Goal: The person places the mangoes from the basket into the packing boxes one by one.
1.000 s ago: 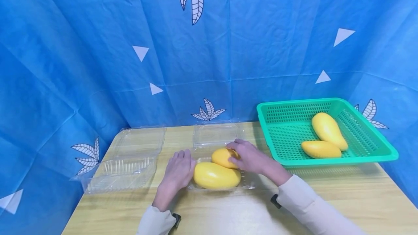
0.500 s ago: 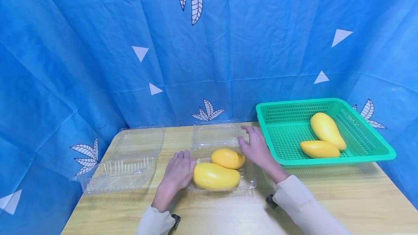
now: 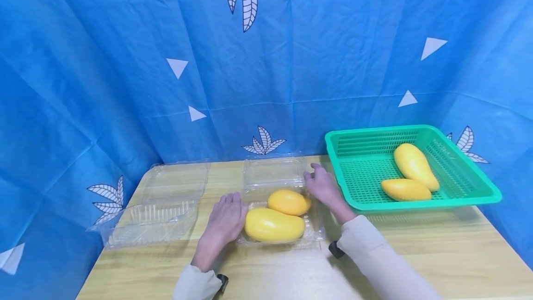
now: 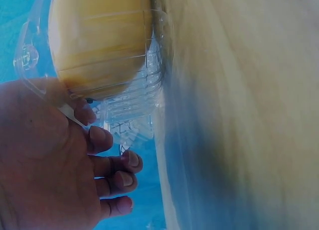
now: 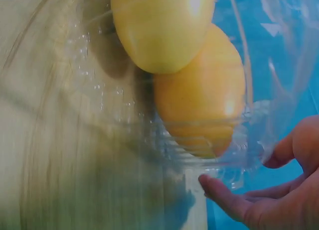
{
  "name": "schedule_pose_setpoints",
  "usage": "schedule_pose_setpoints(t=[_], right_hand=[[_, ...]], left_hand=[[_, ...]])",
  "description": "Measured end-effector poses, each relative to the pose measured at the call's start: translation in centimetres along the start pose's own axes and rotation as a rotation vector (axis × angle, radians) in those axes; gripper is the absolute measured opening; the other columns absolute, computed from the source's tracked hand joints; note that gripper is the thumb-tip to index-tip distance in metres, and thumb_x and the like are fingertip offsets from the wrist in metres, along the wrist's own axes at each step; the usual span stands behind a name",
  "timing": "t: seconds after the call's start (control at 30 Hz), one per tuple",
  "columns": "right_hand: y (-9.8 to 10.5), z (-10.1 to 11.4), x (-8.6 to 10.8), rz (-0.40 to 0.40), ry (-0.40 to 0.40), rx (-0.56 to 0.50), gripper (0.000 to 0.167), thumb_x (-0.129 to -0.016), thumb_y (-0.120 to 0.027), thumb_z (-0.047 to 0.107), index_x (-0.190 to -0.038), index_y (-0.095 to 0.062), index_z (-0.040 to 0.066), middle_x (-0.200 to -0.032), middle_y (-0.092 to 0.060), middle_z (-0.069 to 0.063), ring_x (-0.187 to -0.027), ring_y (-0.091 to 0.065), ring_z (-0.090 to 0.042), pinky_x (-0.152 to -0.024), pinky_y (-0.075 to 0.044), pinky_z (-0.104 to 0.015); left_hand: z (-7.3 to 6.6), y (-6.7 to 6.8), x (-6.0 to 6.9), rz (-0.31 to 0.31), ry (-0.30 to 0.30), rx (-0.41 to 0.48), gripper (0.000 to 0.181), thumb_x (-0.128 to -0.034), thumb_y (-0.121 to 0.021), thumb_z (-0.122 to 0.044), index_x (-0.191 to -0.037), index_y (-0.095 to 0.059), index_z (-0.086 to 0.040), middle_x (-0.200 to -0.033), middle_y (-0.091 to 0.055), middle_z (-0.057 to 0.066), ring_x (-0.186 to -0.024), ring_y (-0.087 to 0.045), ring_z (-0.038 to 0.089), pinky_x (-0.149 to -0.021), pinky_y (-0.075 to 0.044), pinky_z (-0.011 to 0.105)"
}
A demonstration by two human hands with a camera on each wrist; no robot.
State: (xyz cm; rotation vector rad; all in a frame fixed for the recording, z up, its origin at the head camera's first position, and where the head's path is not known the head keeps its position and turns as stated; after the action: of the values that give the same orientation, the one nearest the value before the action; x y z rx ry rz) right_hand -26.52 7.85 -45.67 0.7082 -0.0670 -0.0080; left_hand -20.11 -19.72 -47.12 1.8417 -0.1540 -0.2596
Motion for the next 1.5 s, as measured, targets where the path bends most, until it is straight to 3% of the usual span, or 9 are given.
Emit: schedule_pose_setpoints(t=[0.23, 0.5, 0.8, 1.0, 1.13, 1.27, 1.5], right_hand=[[-0.7, 0.0, -0.4, -0.003, -0.034, -0.103, 0.052, -0.104, -0.049, 0.017, -0.149, -0.041, -0.009, -0.134, -0.059, -0.032, -0.120, -0.061, -0.042, -0.088, -0.054, -0.049], [-1.4, -0.9, -1.3, -0.006, -0.080, -0.297, 0.045, -0.103, -0.052, 0.008, -0.141, -0.047, -0.015, -0.123, -0.064, -0.030, -0.104, -0.068, -0.034, -0.093, -0.054, -0.041], [-1.5, -1.1, -1.5, -0.020, -0.106, -0.426, 0.044, -0.099, -0.055, 0.001, -0.140, -0.051, -0.014, -0.117, -0.065, -0.030, -0.085, -0.067, -0.020, -0.072, -0.055, -0.024], [-1.2, -0.7, -1.4, -0.018, -0.115, -0.462, 0.046, -0.098, -0.058, 0.000, -0.142, -0.050, -0.010, -0.111, -0.068, -0.027, -0.073, -0.062, -0.014, -0.062, -0.049, -0.020], [-0.9, -0.3, -1.2, -0.026, -0.103, -0.461, 0.048, -0.098, -0.061, 0.000, -0.144, -0.049, -0.007, -0.113, -0.067, -0.026, -0.085, -0.066, -0.025, -0.064, -0.050, -0.023], [-0.7, -0.1, -1.0, -0.030, -0.080, -0.488, 0.047, -0.099, -0.060, -0.001, -0.145, -0.049, -0.004, -0.116, -0.066, -0.027, -0.103, -0.067, -0.038, -0.073, -0.056, -0.029], [-0.5, 0.2, -0.9, -0.035, 0.007, -0.556, 0.043, -0.098, -0.055, -0.009, -0.140, -0.049, -0.002, -0.118, -0.067, -0.027, -0.109, -0.067, -0.040, -0.093, -0.055, -0.046]], left_hand=[[0.2, -0.1, 0.2, -0.005, 0.006, 0.020, 0.020, -0.1054, -0.039, -0.019, -0.089, -0.045, -0.008, -0.079, -0.041, 0.006, -0.074, -0.039, 0.024, -0.069, -0.038, 0.039], [0.1, 0.1, 0.3, -0.002, 0.001, 0.003, 0.021, -0.1051, -0.040, -0.018, -0.088, -0.045, -0.007, -0.079, -0.042, 0.007, -0.075, -0.040, 0.025, -0.069, -0.040, 0.041], [0.1, 0.1, 0.2, 0.017, 0.004, -0.005, 0.020, -0.1057, -0.041, -0.017, -0.088, -0.044, -0.007, -0.079, -0.041, 0.007, -0.075, -0.040, 0.025, -0.068, -0.039, 0.039], [0.2, 0.1, 0.2, 0.010, 0.000, -0.016, 0.021, -0.1055, -0.041, -0.017, -0.088, -0.044, -0.007, -0.079, -0.041, 0.007, -0.074, -0.040, 0.026, -0.068, -0.040, 0.040], [0.2, 0.0, 0.2, 0.001, -0.004, -0.018, 0.021, -0.1056, -0.042, -0.017, -0.088, -0.045, -0.007, -0.079, -0.042, 0.007, -0.074, -0.041, 0.026, -0.068, -0.041, 0.041], [0.2, 0.0, 0.2, -0.002, -0.005, -0.013, 0.021, -0.1056, -0.042, -0.017, -0.088, -0.045, -0.007, -0.079, -0.042, 0.007, -0.074, -0.041, 0.025, -0.068, -0.041, 0.040], [0.4, -0.2, 0.0, -0.021, -0.005, 0.034, 0.018, -0.1053, -0.043, -0.015, -0.091, -0.046, -0.005, -0.081, -0.043, 0.008, -0.075, -0.041, 0.025, -0.069, -0.041, 0.040]])
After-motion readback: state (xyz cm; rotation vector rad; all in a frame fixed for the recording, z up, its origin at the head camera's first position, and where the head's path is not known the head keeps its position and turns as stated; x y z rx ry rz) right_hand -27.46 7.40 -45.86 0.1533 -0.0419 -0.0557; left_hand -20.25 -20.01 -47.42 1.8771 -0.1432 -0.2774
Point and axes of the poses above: each hand's wrist, its own x-axis away from the middle knuckle, its own y-axis out of the back of the hand, z = x × y, the point moved 1 cm from there along -x, towards the middle knuckle
